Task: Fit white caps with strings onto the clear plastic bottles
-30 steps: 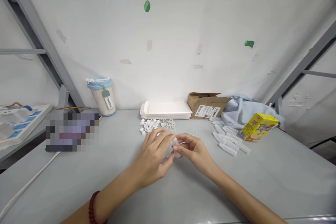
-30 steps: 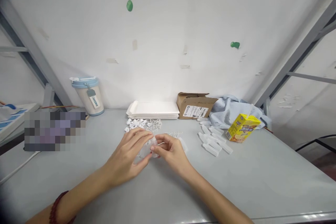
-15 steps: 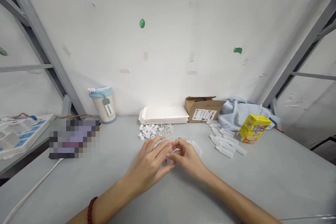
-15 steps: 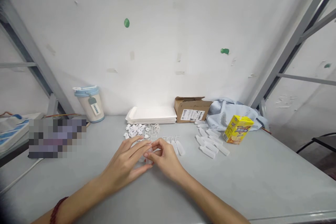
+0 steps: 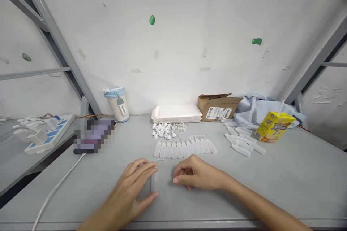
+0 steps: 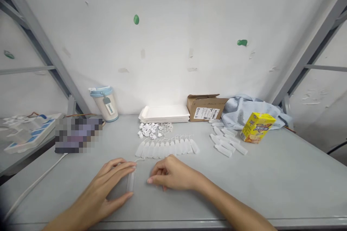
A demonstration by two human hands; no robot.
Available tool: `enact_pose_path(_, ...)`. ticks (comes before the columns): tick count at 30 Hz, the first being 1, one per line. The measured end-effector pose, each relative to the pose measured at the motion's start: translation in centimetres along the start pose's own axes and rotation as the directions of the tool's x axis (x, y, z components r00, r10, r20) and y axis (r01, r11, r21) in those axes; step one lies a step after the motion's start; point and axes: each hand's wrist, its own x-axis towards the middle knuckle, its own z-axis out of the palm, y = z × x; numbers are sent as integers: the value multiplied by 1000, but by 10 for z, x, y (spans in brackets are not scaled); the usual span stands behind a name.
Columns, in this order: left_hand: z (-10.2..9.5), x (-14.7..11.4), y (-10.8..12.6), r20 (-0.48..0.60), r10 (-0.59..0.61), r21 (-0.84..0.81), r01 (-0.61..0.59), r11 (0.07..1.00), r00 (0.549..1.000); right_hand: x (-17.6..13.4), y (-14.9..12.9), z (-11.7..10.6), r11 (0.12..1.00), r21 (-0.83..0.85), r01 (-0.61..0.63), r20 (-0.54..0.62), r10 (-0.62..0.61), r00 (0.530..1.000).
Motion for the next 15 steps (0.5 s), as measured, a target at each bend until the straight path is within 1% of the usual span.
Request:
enact_pose_path(3, 0, 2, -1, 40, -42, -50, 44, 998, 998, 2, 2, -2, 1000, -9, 5, -17, -5, 1000)
enact_pose_path(6, 1, 5, -1, 51, -46, -81, 50, 995, 998, 3, 3, -3, 1000, -13, 9, -35, -9, 999)
enact_pose_path(10, 1, 6, -5, 68, -50, -101, 57, 993, 996, 5, 5, -3, 1000, -11, -4, -30, 4, 1000)
enact_pose_path(15, 0, 5, -12, 107, -78, -136, 92, 986, 991, 5, 6, -4, 1000, -8, -20, -18, 20, 1000)
